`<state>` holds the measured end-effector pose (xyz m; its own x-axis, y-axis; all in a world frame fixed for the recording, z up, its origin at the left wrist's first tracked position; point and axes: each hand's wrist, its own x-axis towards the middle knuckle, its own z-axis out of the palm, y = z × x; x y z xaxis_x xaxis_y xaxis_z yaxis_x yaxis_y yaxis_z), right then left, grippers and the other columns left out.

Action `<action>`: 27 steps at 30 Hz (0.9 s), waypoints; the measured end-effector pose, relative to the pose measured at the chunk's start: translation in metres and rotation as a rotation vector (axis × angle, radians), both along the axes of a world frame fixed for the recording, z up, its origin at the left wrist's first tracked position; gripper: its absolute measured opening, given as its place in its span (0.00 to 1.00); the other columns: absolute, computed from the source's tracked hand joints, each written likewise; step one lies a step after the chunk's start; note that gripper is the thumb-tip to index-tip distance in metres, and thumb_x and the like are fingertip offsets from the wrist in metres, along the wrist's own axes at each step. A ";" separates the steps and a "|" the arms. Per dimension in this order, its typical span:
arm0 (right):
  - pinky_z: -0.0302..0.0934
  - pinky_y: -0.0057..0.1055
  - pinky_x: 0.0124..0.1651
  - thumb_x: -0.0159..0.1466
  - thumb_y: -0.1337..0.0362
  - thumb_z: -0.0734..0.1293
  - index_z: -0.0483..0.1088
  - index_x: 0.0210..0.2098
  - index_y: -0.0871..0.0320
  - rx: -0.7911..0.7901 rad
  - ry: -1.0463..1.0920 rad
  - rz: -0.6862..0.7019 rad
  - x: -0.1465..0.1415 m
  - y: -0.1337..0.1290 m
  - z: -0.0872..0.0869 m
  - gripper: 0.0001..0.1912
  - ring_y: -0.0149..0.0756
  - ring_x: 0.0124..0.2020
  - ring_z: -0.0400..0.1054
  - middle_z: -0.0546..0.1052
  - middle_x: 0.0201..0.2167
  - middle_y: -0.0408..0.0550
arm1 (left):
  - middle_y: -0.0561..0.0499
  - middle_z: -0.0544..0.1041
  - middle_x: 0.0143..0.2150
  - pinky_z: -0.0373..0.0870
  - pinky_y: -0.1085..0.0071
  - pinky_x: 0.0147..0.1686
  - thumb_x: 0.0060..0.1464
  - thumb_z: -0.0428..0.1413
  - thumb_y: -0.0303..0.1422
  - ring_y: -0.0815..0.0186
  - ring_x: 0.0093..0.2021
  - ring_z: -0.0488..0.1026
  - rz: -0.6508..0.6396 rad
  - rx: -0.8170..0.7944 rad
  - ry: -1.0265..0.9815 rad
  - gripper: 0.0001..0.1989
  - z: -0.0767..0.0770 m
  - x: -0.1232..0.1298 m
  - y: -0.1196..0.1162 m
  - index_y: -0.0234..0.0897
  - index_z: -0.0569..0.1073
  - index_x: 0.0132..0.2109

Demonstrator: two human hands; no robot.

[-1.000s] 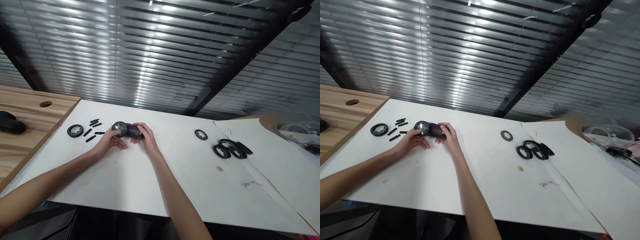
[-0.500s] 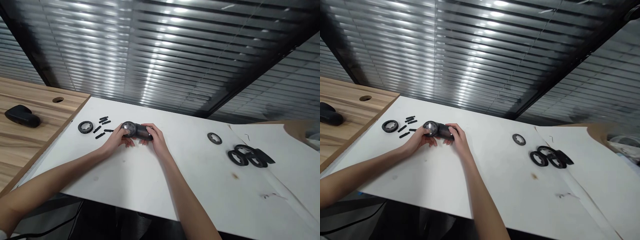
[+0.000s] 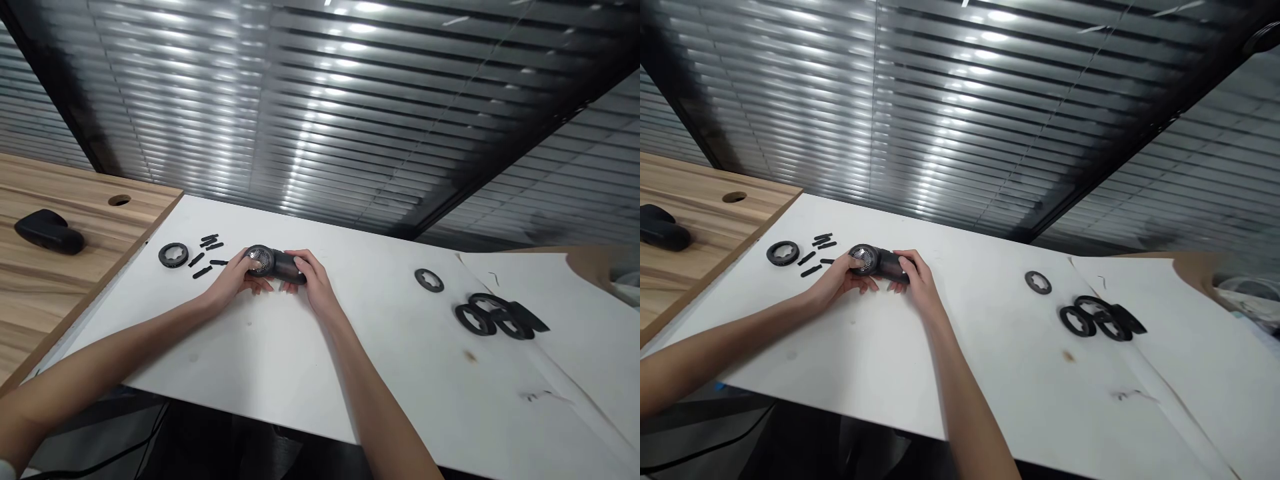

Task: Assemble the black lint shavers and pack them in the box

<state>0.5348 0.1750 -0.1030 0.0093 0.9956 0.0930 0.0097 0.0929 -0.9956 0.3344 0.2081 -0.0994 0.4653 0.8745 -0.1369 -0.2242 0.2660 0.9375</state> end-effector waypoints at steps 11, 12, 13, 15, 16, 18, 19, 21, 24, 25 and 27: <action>0.66 0.34 0.25 0.64 0.46 0.68 0.74 0.45 0.56 -0.015 0.036 -0.041 0.000 0.005 0.000 0.21 0.38 0.20 0.73 0.78 0.24 0.42 | 0.40 0.81 0.41 0.72 0.66 0.33 0.53 0.62 0.44 0.54 0.35 0.83 -0.058 -0.003 -0.056 0.23 -0.001 -0.002 0.003 0.34 0.68 0.50; 0.66 0.34 0.26 0.64 0.46 0.68 0.74 0.45 0.56 -0.013 0.035 -0.040 0.000 0.006 -0.001 0.21 0.38 0.20 0.73 0.78 0.24 0.42 | 0.40 0.81 0.41 0.72 0.66 0.33 0.53 0.61 0.44 0.54 0.35 0.83 -0.056 -0.002 -0.058 0.23 -0.001 -0.002 0.003 0.34 0.69 0.50; 0.66 0.34 0.26 0.65 0.46 0.68 0.74 0.45 0.56 -0.011 0.032 -0.038 0.000 0.006 -0.001 0.21 0.38 0.21 0.73 0.78 0.24 0.42 | 0.40 0.81 0.40 0.72 0.66 0.33 0.54 0.61 0.44 0.54 0.35 0.83 -0.055 -0.001 -0.058 0.22 -0.001 -0.002 0.003 0.34 0.69 0.49; 0.66 0.33 0.26 0.65 0.46 0.67 0.74 0.45 0.56 -0.007 0.024 -0.032 0.000 0.005 -0.001 0.20 0.38 0.20 0.73 0.77 0.23 0.42 | 0.39 0.82 0.39 0.72 0.66 0.32 0.54 0.60 0.44 0.54 0.34 0.83 -0.053 -0.001 -0.056 0.21 -0.002 -0.001 0.003 0.33 0.70 0.48; 0.66 0.33 0.26 0.65 0.47 0.67 0.74 0.45 0.56 -0.005 0.020 -0.029 0.000 0.005 0.000 0.20 0.38 0.20 0.73 0.77 0.22 0.42 | 0.39 0.82 0.39 0.72 0.66 0.32 0.53 0.60 0.43 0.54 0.34 0.83 -0.050 -0.002 -0.052 0.20 -0.002 -0.001 0.003 0.32 0.71 0.47; 0.66 0.33 0.26 0.66 0.47 0.67 0.74 0.45 0.57 -0.004 0.012 -0.026 -0.001 0.004 0.001 0.20 0.38 0.20 0.72 0.77 0.22 0.42 | 0.38 0.82 0.37 0.72 0.66 0.31 0.53 0.59 0.42 0.52 0.33 0.83 -0.040 -0.007 -0.041 0.19 -0.002 -0.001 0.002 0.32 0.72 0.45; 0.66 0.34 0.26 0.66 0.47 0.67 0.74 0.45 0.57 -0.005 0.007 -0.024 -0.001 0.003 0.001 0.20 0.38 0.20 0.72 0.77 0.22 0.42 | 0.38 0.82 0.37 0.71 0.65 0.31 0.52 0.59 0.41 0.52 0.34 0.83 -0.031 -0.009 -0.035 0.18 -0.002 -0.001 0.002 0.32 0.73 0.45; 0.66 0.34 0.26 0.67 0.47 0.67 0.74 0.45 0.56 -0.003 -0.001 -0.022 -0.002 0.002 0.002 0.20 0.37 0.20 0.72 0.77 0.23 0.42 | 0.37 0.82 0.36 0.72 0.66 0.30 0.52 0.58 0.40 0.50 0.35 0.84 -0.014 -0.009 -0.025 0.16 -0.002 -0.001 0.002 0.32 0.73 0.44; 0.67 0.34 0.27 0.66 0.46 0.67 0.74 0.46 0.56 0.005 -0.004 -0.019 -0.003 0.000 0.003 0.20 0.37 0.21 0.72 0.78 0.25 0.42 | 0.38 0.82 0.37 0.72 0.66 0.30 0.52 0.58 0.38 0.50 0.36 0.84 0.004 -0.003 -0.020 0.15 -0.002 -0.001 0.001 0.32 0.74 0.43; 0.67 0.34 0.27 0.66 0.46 0.67 0.74 0.46 0.56 0.006 -0.004 -0.019 -0.003 0.000 0.003 0.20 0.37 0.21 0.72 0.78 0.26 0.42 | 0.38 0.82 0.37 0.73 0.66 0.30 0.52 0.58 0.37 0.50 0.36 0.84 0.009 -0.001 -0.020 0.15 -0.002 -0.001 0.001 0.31 0.74 0.43; 0.67 0.35 0.27 0.66 0.45 0.67 0.73 0.46 0.56 0.006 -0.001 -0.016 -0.003 -0.001 0.002 0.21 0.37 0.21 0.72 0.77 0.25 0.42 | 0.39 0.82 0.36 0.73 0.66 0.30 0.51 0.58 0.36 0.51 0.35 0.84 0.024 0.000 -0.018 0.15 -0.001 0.000 0.001 0.31 0.75 0.43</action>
